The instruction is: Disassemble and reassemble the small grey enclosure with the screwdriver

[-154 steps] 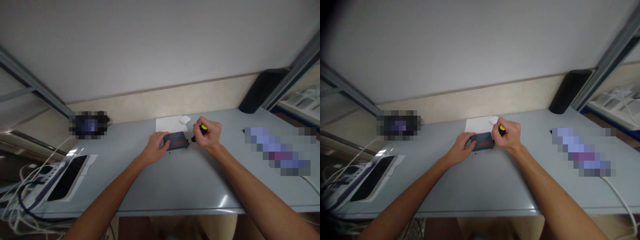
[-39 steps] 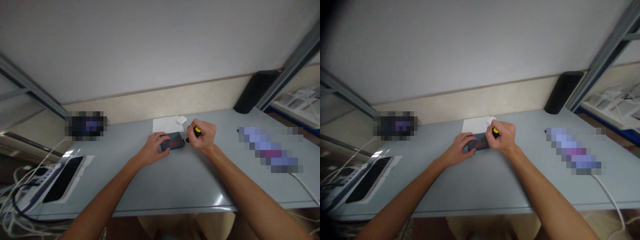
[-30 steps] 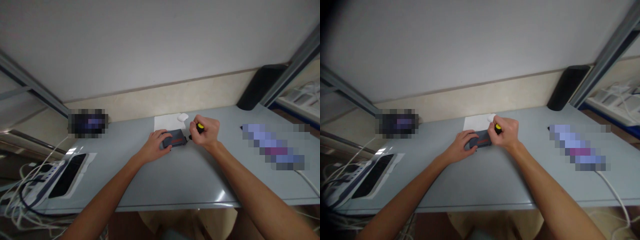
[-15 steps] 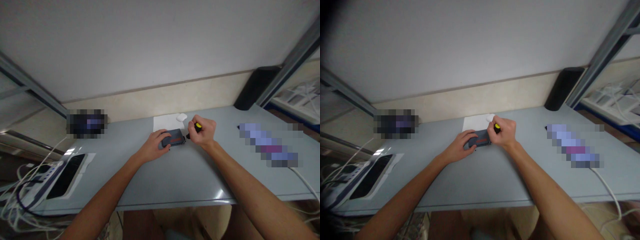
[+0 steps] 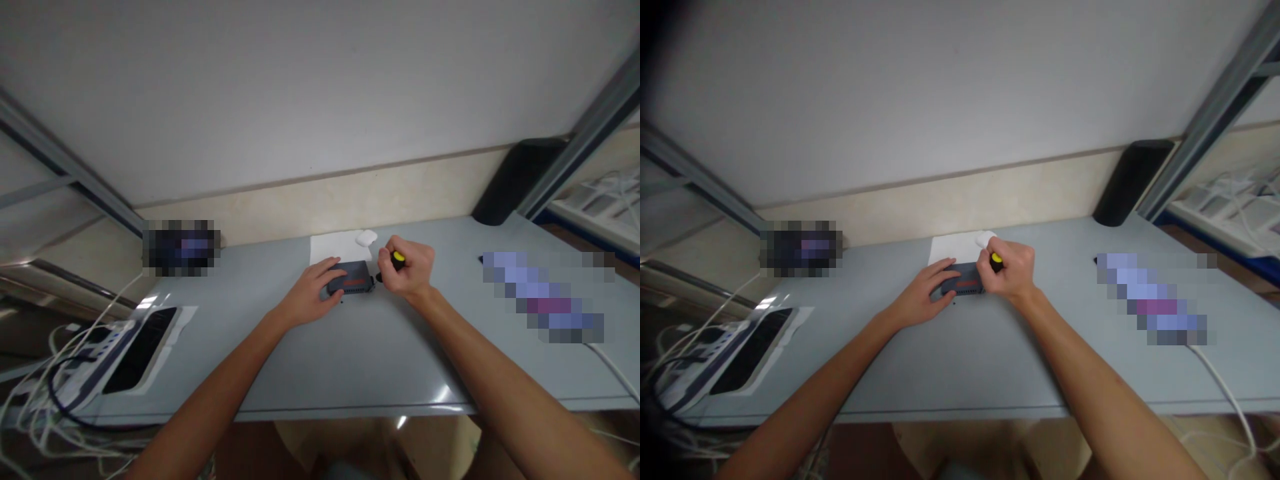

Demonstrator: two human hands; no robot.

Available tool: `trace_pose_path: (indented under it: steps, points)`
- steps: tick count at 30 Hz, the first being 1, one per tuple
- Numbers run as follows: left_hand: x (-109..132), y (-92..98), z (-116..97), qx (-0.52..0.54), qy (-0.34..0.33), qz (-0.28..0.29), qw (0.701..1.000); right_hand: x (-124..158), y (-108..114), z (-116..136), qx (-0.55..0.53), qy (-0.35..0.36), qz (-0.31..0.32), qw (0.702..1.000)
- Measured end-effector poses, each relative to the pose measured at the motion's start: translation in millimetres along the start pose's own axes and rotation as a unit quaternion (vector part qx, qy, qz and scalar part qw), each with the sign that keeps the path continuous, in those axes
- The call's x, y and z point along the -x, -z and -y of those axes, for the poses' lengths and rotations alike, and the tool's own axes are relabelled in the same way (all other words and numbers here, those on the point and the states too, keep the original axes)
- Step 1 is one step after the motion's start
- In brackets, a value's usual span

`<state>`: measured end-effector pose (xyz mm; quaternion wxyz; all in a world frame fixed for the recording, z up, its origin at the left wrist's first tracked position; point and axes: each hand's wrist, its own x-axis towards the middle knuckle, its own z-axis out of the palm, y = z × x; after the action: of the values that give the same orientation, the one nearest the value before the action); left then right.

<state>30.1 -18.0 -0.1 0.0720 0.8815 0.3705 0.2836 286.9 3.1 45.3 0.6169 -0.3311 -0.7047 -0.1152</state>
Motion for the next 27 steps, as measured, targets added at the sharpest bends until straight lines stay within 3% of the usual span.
trace_pose_path:
  steps: [13,20,27]
  points:
    - [-12.5,-3.4,-11.5,-0.037,0.002,0.008,0.999,-0.1,0.3,-0.2,0.003,0.000,0.027,1.000]
    - [-46.4,-11.3,-30.0,-0.080,-0.004,0.084,0.993,0.5,0.6,4.2,0.007,0.027,0.032,0.999]
    - [-59.9,-21.0,-15.5,-0.023,-0.053,0.085,0.995,-0.4,-3.4,9.4,0.003,-0.003,0.066,0.998]
